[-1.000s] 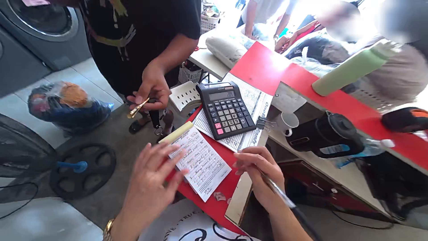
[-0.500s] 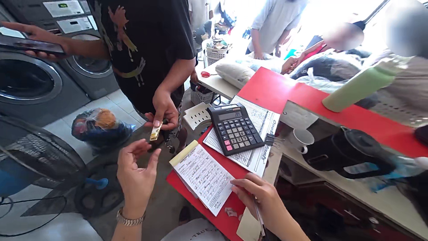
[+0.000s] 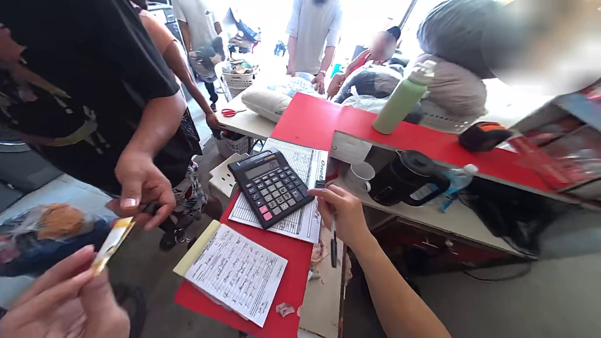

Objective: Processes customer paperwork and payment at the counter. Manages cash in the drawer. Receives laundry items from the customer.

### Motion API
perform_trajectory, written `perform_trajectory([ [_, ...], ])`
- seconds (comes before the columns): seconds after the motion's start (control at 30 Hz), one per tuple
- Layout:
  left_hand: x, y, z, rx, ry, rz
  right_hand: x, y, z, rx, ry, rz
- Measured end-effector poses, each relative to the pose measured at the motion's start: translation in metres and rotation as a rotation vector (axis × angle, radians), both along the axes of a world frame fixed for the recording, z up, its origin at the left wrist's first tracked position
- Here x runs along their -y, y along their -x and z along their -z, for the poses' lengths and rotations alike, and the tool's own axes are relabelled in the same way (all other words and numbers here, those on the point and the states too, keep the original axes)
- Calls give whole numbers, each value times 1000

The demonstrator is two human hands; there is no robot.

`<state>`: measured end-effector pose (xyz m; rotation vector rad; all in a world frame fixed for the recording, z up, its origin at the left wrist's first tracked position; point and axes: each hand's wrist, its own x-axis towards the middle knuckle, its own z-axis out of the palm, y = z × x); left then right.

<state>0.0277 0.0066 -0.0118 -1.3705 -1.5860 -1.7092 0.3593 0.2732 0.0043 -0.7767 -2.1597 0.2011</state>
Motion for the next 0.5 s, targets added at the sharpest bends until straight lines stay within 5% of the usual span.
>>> perform_trajectory([
  [0.13,12,-11,-4,323,-76,261,-21,12,12,37,-40,55],
  [0.3,10,-31,-6,743,10,285,-33,37,12,54,-58,54],
  [0.5,12,-32,3,969,24,297,-43,48,9,188,-23,48],
])
